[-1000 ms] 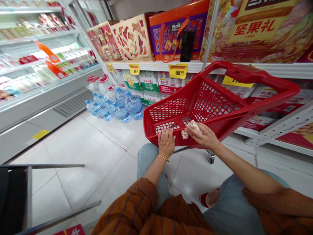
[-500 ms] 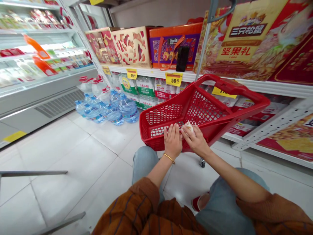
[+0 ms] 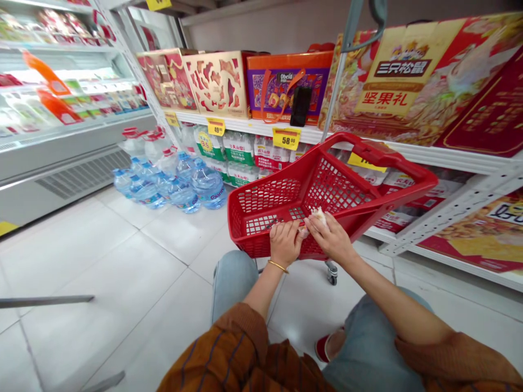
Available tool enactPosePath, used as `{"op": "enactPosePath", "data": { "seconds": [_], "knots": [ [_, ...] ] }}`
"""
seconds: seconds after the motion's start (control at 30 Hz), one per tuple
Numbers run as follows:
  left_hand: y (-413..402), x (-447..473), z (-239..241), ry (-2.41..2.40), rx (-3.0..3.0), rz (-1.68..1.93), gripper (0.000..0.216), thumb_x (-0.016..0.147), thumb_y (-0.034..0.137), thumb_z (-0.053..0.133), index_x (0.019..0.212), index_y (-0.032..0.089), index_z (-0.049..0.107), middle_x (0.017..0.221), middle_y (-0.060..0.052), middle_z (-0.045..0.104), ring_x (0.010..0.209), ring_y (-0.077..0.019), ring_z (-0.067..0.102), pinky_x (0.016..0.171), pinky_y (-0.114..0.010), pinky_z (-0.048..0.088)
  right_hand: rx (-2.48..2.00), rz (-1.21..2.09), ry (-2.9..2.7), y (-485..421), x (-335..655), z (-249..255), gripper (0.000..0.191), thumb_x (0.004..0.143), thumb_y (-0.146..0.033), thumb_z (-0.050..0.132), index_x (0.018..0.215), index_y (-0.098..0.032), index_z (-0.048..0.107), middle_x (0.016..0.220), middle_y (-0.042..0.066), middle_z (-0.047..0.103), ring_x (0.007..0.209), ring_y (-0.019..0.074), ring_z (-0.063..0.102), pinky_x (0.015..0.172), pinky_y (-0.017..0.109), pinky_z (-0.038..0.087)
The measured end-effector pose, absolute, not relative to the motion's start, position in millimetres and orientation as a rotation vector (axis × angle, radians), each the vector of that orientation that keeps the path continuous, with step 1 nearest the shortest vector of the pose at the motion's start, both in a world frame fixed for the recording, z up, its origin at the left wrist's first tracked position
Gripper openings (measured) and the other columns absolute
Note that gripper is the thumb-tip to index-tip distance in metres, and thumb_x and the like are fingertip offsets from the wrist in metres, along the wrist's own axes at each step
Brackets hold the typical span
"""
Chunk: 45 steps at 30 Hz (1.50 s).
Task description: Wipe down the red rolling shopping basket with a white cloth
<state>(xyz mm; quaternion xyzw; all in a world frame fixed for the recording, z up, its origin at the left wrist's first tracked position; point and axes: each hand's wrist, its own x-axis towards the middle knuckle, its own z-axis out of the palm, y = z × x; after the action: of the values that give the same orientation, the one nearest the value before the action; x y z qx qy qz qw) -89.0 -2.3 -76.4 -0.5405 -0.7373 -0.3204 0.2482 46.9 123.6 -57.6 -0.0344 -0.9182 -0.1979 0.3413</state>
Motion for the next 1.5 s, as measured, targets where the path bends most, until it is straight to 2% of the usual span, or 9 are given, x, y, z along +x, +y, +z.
{"op": "enactPosePath", "data": {
  "seconds": [0.2, 0.4, 0.7, 0.83, 0.97, 1.1, 1.23, 1.37, 1.5],
  "knots": [
    [-3.0, -91.4, -77.1, -2.046, -1.495, -0.945, 0.035, 0.094, 0.041, 0.044, 0.116, 0.021, 0.062, 0.106, -0.006, 0.07, 0.098, -0.0203, 0.059, 0.095, -0.037, 0.033, -0.121, -0.489, -2.389, 133.2, 57.4, -54.0, 0.05, 0.089, -0.009, 0.052, 0.138, -0.016, 0.047, 0.128, 0.012, 0.06, 0.132, 0.0309, 0.042, 0.108, 0.051, 0.04],
    [-5.4, -95.7, -71.3, -2.057, -1.479, -1.029, 0.032, 0.093, 0.04, 0.044, 0.11, 0.022, 0.066, 0.1, -0.006, 0.071, 0.092, -0.0195, 0.06, 0.089, -0.036, 0.036, -0.228, -0.508, -2.387, 137.1, 66.1, -47.6, 0.049, 0.09, -0.011, 0.049, 0.139, -0.019, 0.046, 0.126, 0.011, 0.061, 0.129, 0.0309, 0.044, 0.109, 0.058, 0.036],
    [-15.4, -108.2, -69.8, -2.054, -1.509, -1.046, 0.028, 0.093, 0.037, 0.046, 0.103, 0.022, 0.068, 0.097, -0.005, 0.072, 0.091, -0.018, 0.061, 0.087, -0.035, 0.036, -0.3, -0.474, -2.417, 115.5, 62.4, -45.2, 0.048, 0.09, -0.012, 0.046, 0.138, -0.017, 0.047, 0.123, 0.013, 0.062, 0.121, 0.0292, 0.048, 0.107, 0.053, 0.039],
    [-21.4, -110.5, -65.6, -2.075, -1.551, -1.007, 0.027, 0.094, 0.035, 0.046, 0.103, 0.022, 0.067, 0.096, -0.005, 0.072, 0.092, -0.0182, 0.061, 0.093, -0.037, 0.036, -0.361, -0.472, -2.355, 99.8, 60.4, -47.7, 0.048, 0.09, -0.012, 0.045, 0.138, -0.018, 0.048, 0.123, 0.013, 0.062, 0.12, 0.0302, 0.047, 0.106, 0.053, 0.039],
    [-18.3, -96.2, -56.9, -2.086, -1.465, -0.966, 0.025, 0.095, 0.032, 0.045, 0.101, 0.021, 0.067, 0.1, -0.006, 0.071, 0.102, -0.0209, 0.06, 0.107, -0.045, 0.028, -0.421, -0.505, -2.323, 87.8, 59.3, -46.7, 0.046, 0.09, -0.013, 0.043, 0.136, -0.018, 0.05, 0.122, 0.013, 0.062, 0.119, 0.0312, 0.048, 0.104, 0.054, 0.039],
    [-3.3, -71.5, -51.9, -2.019, -1.571, -0.954, 0.029, 0.096, 0.026, 0.042, 0.117, 0.02, 0.06, 0.118, -0.008, 0.066, 0.116, -0.0215, 0.054, 0.109, -0.044, 0.029, -0.482, -0.528, -2.33, 80.1, 60.0, -41.3, 0.042, 0.089, -0.013, 0.045, 0.13, -0.015, 0.055, 0.119, 0.014, 0.062, 0.114, 0.0317, 0.05, 0.103, 0.052, 0.04],
    [7.4, -59.5, -54.7, -2.051, -1.665, -1.052, 0.034, 0.098, 0.026, 0.034, 0.121, 0.017, 0.057, 0.106, -0.007, 0.068, 0.101, -0.0186, 0.058, 0.102, -0.039, 0.037, -0.508, -0.593, -2.332, 78.1, 62.8, -37.0, 0.041, 0.088, -0.014, 0.047, 0.127, -0.017, 0.058, 0.118, 0.012, 0.064, 0.11, 0.0306, 0.052, 0.101, 0.05, 0.042],
    [3.7, -64.8, -57.4, -2.008, -1.773, -1.04, 0.033, 0.098, 0.03, 0.035, 0.12, 0.019, 0.058, 0.104, -0.005, 0.068, 0.098, -0.0183, 0.057, 0.098, -0.035, 0.038, -0.459, -0.604, -2.313, 83.2, 69.4, -37.6, 0.039, 0.086, -0.012, 0.049, 0.123, -0.017, 0.062, 0.115, 0.009, 0.066, 0.108, 0.0296, 0.053, 0.101, 0.047, 0.043],
    [-1.4, -69.0, -55.5, -1.973, -1.849, -1.022, 0.032, 0.097, 0.032, 0.038, 0.119, 0.02, 0.058, 0.104, -0.005, 0.067, 0.097, -0.0184, 0.057, 0.096, -0.034, 0.038, -0.387, -0.593, -2.334, 91.1, 80.6, -37.6, 0.041, 0.086, -0.01, 0.048, 0.125, -0.016, 0.06, 0.118, 0.008, 0.066, 0.124, 0.0312, 0.045, 0.107, 0.048, 0.036]
  ]
}}
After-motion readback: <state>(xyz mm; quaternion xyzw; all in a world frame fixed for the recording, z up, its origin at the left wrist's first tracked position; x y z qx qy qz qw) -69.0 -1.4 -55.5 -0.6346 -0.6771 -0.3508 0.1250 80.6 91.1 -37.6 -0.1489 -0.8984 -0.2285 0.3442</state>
